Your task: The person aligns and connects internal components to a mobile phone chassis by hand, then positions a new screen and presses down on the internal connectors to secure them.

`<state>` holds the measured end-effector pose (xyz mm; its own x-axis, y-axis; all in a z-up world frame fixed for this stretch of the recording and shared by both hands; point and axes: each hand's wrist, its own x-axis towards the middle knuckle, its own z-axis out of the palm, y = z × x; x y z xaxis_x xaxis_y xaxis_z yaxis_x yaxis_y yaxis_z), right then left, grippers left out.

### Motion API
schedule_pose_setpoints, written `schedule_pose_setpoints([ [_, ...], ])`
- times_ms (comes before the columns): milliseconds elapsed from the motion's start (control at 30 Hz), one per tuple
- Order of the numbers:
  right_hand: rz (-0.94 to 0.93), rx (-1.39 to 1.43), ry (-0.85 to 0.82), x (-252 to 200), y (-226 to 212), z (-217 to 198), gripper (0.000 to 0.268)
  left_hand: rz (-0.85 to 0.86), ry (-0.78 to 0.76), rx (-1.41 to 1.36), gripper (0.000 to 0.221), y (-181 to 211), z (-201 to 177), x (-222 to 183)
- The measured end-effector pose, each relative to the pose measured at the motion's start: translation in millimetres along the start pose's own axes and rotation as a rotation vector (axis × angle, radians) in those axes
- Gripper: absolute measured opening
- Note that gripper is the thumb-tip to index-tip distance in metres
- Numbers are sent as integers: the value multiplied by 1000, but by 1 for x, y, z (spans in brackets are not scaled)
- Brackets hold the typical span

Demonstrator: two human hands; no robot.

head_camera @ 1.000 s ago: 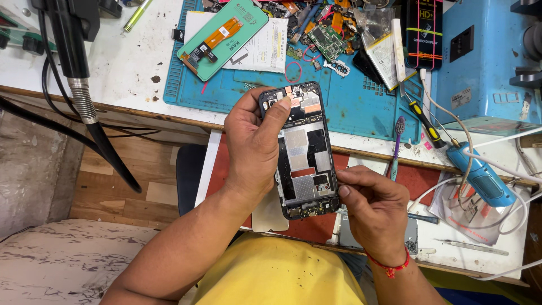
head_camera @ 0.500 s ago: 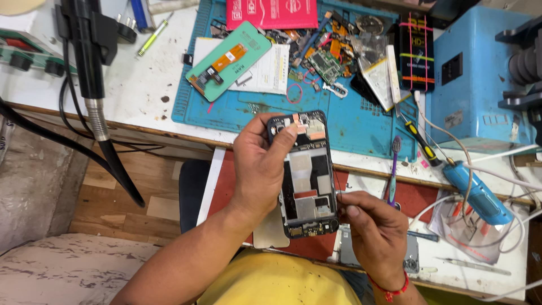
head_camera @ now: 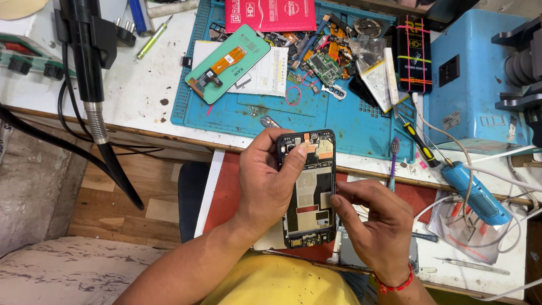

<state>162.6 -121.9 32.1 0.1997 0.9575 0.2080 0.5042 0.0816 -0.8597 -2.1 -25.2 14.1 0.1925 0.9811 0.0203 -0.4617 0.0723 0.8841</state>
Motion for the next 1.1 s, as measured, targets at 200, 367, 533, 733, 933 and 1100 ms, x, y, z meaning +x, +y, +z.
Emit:
schedule_pose_setpoints([
  [200,171,328,89,-8,11,7,18,7,32,117,14,1,1,-2],
  [367,188,266,119,-11,21,13,21,20,24,166,15,3,8,1],
  [533,176,218,117,-11,22,16,22,-12,32,251,16,12,10,0],
  [733,40,176,105,-8,16,17,24,14,21,161,16,5,7,0],
  [933,-46,77,118,-1,3,13,20,17,0,63,15,-5,2,-3],
  [1100,-86,34,146,-2,1,10,19,2,-5,39,15,-10,-3,-5],
])
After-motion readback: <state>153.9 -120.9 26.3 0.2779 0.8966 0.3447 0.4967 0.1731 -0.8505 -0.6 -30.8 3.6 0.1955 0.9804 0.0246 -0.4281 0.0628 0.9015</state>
